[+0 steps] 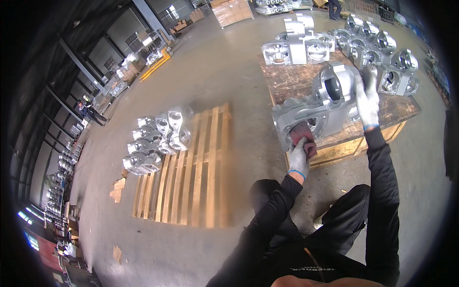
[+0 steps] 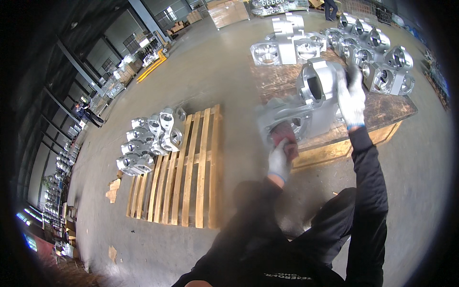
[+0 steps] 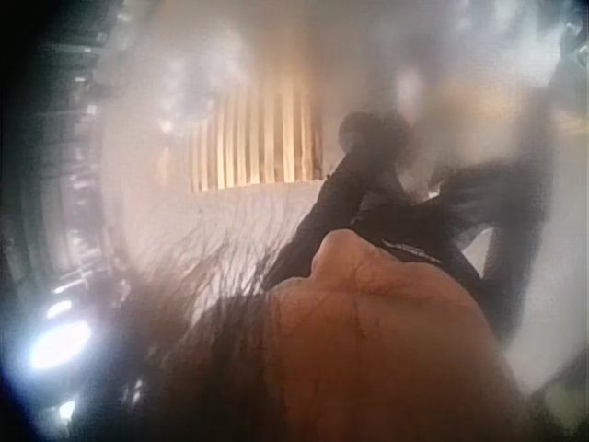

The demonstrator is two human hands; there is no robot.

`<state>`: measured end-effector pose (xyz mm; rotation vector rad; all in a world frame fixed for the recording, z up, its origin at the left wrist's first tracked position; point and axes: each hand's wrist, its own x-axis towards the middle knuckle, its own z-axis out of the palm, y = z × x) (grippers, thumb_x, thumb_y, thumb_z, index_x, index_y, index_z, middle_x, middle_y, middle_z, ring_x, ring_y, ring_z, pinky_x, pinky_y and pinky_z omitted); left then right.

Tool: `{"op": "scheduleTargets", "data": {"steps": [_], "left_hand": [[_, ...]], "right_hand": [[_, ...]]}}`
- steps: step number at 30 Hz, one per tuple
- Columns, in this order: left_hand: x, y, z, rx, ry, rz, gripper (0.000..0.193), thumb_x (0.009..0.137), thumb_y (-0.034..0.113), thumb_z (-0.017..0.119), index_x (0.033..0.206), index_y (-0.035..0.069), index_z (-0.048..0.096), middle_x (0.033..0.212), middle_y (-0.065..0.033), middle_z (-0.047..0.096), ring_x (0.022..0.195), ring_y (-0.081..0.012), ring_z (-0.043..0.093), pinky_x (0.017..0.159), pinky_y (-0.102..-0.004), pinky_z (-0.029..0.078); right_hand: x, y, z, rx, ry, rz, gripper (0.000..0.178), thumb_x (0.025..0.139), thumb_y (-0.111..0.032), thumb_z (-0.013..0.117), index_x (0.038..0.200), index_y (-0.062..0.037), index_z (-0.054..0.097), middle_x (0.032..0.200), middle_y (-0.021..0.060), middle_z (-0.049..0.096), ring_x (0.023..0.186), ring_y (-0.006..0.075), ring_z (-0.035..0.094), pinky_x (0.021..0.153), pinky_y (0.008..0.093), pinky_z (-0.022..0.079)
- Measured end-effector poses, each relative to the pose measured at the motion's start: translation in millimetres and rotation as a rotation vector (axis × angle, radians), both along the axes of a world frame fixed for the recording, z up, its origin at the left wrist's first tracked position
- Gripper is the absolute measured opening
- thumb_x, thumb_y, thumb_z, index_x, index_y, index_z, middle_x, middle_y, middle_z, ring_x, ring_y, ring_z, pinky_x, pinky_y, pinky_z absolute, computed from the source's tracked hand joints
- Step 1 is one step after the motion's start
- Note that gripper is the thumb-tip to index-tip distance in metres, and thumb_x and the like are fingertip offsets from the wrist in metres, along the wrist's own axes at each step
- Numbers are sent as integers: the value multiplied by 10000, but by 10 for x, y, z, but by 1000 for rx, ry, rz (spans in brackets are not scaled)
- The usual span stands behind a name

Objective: The person wipes a large silver metal part with a cloth, then uses a red sanding block to rub the surface. They rotate the part to reach different areas and continue sanding while another worker walks by in the background.

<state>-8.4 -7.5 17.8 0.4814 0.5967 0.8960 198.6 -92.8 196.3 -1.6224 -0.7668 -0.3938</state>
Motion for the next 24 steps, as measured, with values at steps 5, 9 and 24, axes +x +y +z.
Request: {"op": "scheduleTargets", "data": {"steps": [5,9,24], "left_hand": [[-40,195,145,-97,-103,-24,197,1025,111,667,1221,91,650,1012,-67,716,855,-207,733,683,-379,617],[51,343,343,-193,-409,-111,33,1044,106,617,1070,125,627,938,-51,676,649,-154,592,549,-309,456],[412,184,258,1426,997,33,200,950,166,686,1113,61,635,970,-130,709,842,-319,721,702,-451,578]], "right_hand": [[180,122,-34,-157,-75,-54,675,1083,-540,537,1552,-57,486,1385,267,664,1313,425,628,1107,454,480],[115,-45,66,-229,-6,-135,636,1074,-545,552,1498,-71,532,1298,278,699,1217,471,661,1051,498,509],[96,231,307,-193,-244,-94,361,1058,-390,575,1181,-84,722,1105,200,748,1040,411,715,895,478,559]]}}
